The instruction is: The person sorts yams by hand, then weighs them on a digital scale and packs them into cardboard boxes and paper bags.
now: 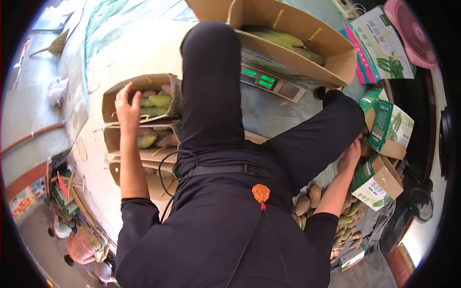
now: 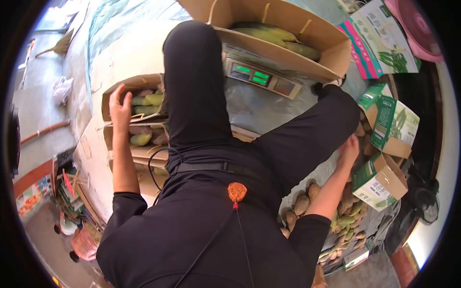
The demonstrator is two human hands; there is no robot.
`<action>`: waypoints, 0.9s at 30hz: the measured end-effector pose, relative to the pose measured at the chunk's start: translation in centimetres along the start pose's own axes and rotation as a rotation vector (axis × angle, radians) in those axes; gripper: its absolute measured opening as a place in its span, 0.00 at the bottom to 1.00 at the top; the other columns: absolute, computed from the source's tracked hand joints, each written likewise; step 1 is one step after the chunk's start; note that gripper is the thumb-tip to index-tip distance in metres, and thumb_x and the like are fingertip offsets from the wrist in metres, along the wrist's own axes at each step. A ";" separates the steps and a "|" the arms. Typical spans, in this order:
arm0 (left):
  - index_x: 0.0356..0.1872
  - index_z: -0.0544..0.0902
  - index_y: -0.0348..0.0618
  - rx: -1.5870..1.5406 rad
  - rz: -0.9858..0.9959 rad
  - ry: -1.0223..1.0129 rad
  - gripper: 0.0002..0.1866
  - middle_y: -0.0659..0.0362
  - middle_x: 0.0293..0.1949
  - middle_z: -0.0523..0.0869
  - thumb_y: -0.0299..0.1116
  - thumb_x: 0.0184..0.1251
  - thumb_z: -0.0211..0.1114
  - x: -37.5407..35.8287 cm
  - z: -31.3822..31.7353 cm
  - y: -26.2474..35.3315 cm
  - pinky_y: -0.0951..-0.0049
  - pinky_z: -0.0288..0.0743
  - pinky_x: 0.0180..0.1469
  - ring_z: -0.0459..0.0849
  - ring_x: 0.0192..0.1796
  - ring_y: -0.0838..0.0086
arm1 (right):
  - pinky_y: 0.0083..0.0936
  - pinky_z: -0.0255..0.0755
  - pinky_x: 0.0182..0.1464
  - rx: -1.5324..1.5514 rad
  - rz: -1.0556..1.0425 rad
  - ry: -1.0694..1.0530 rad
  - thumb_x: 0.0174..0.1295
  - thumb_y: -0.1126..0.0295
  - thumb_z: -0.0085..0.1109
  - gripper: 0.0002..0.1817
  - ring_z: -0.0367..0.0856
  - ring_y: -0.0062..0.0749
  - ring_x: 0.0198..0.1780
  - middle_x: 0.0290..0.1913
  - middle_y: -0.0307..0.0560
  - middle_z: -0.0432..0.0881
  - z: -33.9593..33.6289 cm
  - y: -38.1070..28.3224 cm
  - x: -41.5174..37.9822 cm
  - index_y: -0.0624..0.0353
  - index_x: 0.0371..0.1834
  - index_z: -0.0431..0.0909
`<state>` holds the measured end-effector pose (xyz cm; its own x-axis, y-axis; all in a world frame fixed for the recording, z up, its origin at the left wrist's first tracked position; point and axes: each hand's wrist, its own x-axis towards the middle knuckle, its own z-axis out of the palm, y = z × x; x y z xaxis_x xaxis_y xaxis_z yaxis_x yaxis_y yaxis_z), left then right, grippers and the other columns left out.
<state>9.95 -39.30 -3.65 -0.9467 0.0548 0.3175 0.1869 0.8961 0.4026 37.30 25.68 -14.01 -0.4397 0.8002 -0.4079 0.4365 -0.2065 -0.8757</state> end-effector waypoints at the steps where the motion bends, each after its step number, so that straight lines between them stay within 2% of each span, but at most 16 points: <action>1: 0.52 0.78 0.40 -0.013 -0.012 -0.009 0.18 0.49 0.48 0.80 0.32 0.60 0.64 2.2 -0.1 1.9 0.64 0.68 0.57 0.77 0.53 0.58 | 0.14 0.71 0.37 -0.057 -0.011 -0.001 0.65 0.69 0.53 0.15 0.75 0.16 0.36 0.42 0.37 0.80 0.3 -3.5 0.2 0.58 0.55 0.74; 3: 0.52 0.79 0.40 -0.111 0.087 0.033 0.18 0.50 0.48 0.81 0.33 0.61 0.63 6.3 0.3 5.4 0.65 0.68 0.57 0.77 0.53 0.59 | 0.11 0.68 0.35 0.051 -0.120 -0.014 0.65 0.68 0.54 0.14 0.70 0.11 0.30 0.38 0.34 0.79 0.5 -7.8 1.5 0.56 0.54 0.75; 5: 0.53 0.79 0.42 -0.182 0.082 0.011 0.18 0.51 0.50 0.81 0.34 0.61 0.64 10.0 0.8 8.9 0.66 0.68 0.58 0.77 0.55 0.62 | 0.13 0.69 0.36 0.015 -0.231 0.001 0.65 0.67 0.55 0.15 0.71 0.12 0.31 0.39 0.35 0.79 2.0 -12.6 0.8 0.56 0.53 0.75; 7: 0.56 0.77 0.45 -0.366 0.020 -0.117 0.20 0.53 0.54 0.80 0.40 0.64 0.61 13.0 2.0 12.1 0.65 0.68 0.58 0.76 0.58 0.67 | 0.15 0.71 0.36 0.045 -0.304 -0.073 0.63 0.67 0.58 0.15 0.75 0.16 0.33 0.39 0.37 0.80 3.2 -15.8 1.4 0.58 0.52 0.76; 9: 0.60 0.73 0.49 -0.521 -0.046 -0.308 0.24 0.51 0.57 0.77 0.46 0.66 0.59 15.2 3.1 15.6 0.63 0.64 0.62 0.73 0.61 0.65 | 0.16 0.71 0.36 0.027 -0.312 -0.122 0.63 0.66 0.58 0.15 0.76 0.16 0.34 0.39 0.37 0.80 5.3 -18.8 1.5 0.57 0.51 0.77; 11: 0.63 0.70 0.51 -0.521 -0.127 -0.511 0.27 0.50 0.61 0.73 0.49 0.65 0.59 16.9 4.5 18.4 0.62 0.59 0.65 0.68 0.65 0.62 | 0.16 0.71 0.36 -0.048 -0.332 -0.172 0.62 0.63 0.59 0.15 0.76 0.17 0.35 0.40 0.37 0.81 7.6 -21.0 1.7 0.56 0.49 0.78; 12: 0.64 0.69 0.59 -0.500 -0.125 -0.589 0.31 0.51 0.62 0.71 0.56 0.61 0.59 18.1 6.4 18.0 0.50 0.58 0.63 0.65 0.66 0.60 | 0.16 0.71 0.35 -0.086 -0.330 -0.174 0.61 0.61 0.60 0.15 0.76 0.17 0.34 0.39 0.37 0.81 8.8 -21.5 1.8 0.56 0.48 0.78; 16: 0.63 0.69 0.52 -0.258 -0.215 -0.869 0.35 0.53 0.59 0.74 0.60 0.59 0.58 21.1 9.8 19.6 0.50 0.62 0.57 0.67 0.64 0.62 | 0.18 0.67 0.27 -0.376 -0.286 -0.201 0.56 0.56 0.63 0.17 0.75 0.20 0.25 0.30 0.37 0.81 12.8 -21.2 3.9 0.59 0.40 0.81; 18: 0.63 0.69 0.49 -0.058 -0.215 -0.969 0.36 0.55 0.58 0.75 0.62 0.60 0.56 21.8 10.4 20.5 0.50 0.66 0.52 0.70 0.61 0.62 | 0.24 0.69 0.29 -0.579 -0.321 -0.246 0.54 0.53 0.63 0.21 0.78 0.24 0.26 0.27 0.44 0.82 14.1 -20.4 5.1 0.63 0.35 0.81; 20: 0.55 0.75 0.45 0.101 -0.138 -1.089 0.35 0.55 0.49 0.81 0.65 0.58 0.55 22.8 10.8 21.5 0.52 0.70 0.47 0.77 0.53 0.65 | 0.30 0.72 0.33 -0.872 -0.304 -0.278 0.52 0.49 0.62 0.24 0.80 0.29 0.27 0.24 0.50 0.81 15.0 -20.5 6.4 0.65 0.31 0.81; 21: 0.51 0.79 0.45 0.164 -0.098 -1.141 0.34 0.54 0.44 0.83 0.66 0.57 0.55 23.0 11.3 21.8 0.52 0.72 0.44 0.80 0.49 0.66 | 0.30 0.72 0.33 -0.866 -0.314 -0.299 0.52 0.49 0.62 0.24 0.80 0.29 0.27 0.24 0.50 0.81 15.5 -20.7 6.5 0.65 0.31 0.81; 23: 0.40 0.83 0.43 0.136 -0.004 -1.180 0.34 0.56 0.34 0.85 0.67 0.55 0.56 23.3 12.6 21.8 0.56 0.74 0.36 0.84 0.37 0.70 | 0.35 0.73 0.37 -0.977 -0.238 -0.333 0.53 0.50 0.59 0.24 0.82 0.38 0.31 0.26 0.53 0.82 16.4 -21.2 6.6 0.66 0.32 0.82; 24: 0.37 0.83 0.40 0.146 0.014 -1.167 0.33 0.56 0.31 0.85 0.66 0.55 0.56 23.3 12.9 22.3 0.57 0.75 0.34 0.84 0.33 0.70 | 0.35 0.73 0.37 -0.977 -0.254 -0.351 0.53 0.50 0.59 0.24 0.82 0.38 0.31 0.26 0.53 0.82 16.8 -21.1 7.0 0.66 0.32 0.82; 25: 0.34 0.84 0.38 0.154 0.032 -1.154 0.33 0.55 0.27 0.85 0.65 0.56 0.57 23.3 13.2 22.7 0.59 0.76 0.32 0.85 0.29 0.69 | 0.37 0.73 0.39 -1.067 -0.279 -0.301 0.54 0.51 0.57 0.24 0.83 0.43 0.33 0.28 0.56 0.83 17.2 -21.0 7.6 0.65 0.33 0.82; 26: 0.33 0.84 0.36 0.188 0.111 -1.117 0.31 0.54 0.25 0.84 0.61 0.57 0.57 23.5 14.5 22.2 0.60 0.77 0.32 0.85 0.28 0.68 | 0.40 0.72 0.42 -1.159 -0.305 -0.248 0.54 0.52 0.55 0.23 0.83 0.48 0.36 0.31 0.58 0.83 17.5 -20.9 8.0 0.65 0.35 0.82; 27: 0.32 0.83 0.34 0.222 0.189 -1.080 0.29 0.53 0.23 0.84 0.57 0.59 0.58 23.6 15.0 22.2 0.61 0.78 0.33 0.85 0.27 0.68 | 0.40 0.72 0.42 -1.163 -0.322 -0.264 0.54 0.52 0.55 0.23 0.83 0.48 0.36 0.31 0.58 0.83 17.8 -21.1 8.1 0.65 0.35 0.82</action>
<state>-12.19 -11.50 -0.12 -0.6591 0.4556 -0.5983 0.4030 0.8857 0.2304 10.49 26.51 -3.44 -0.7421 0.5562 -0.3742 0.6583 0.7100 -0.2501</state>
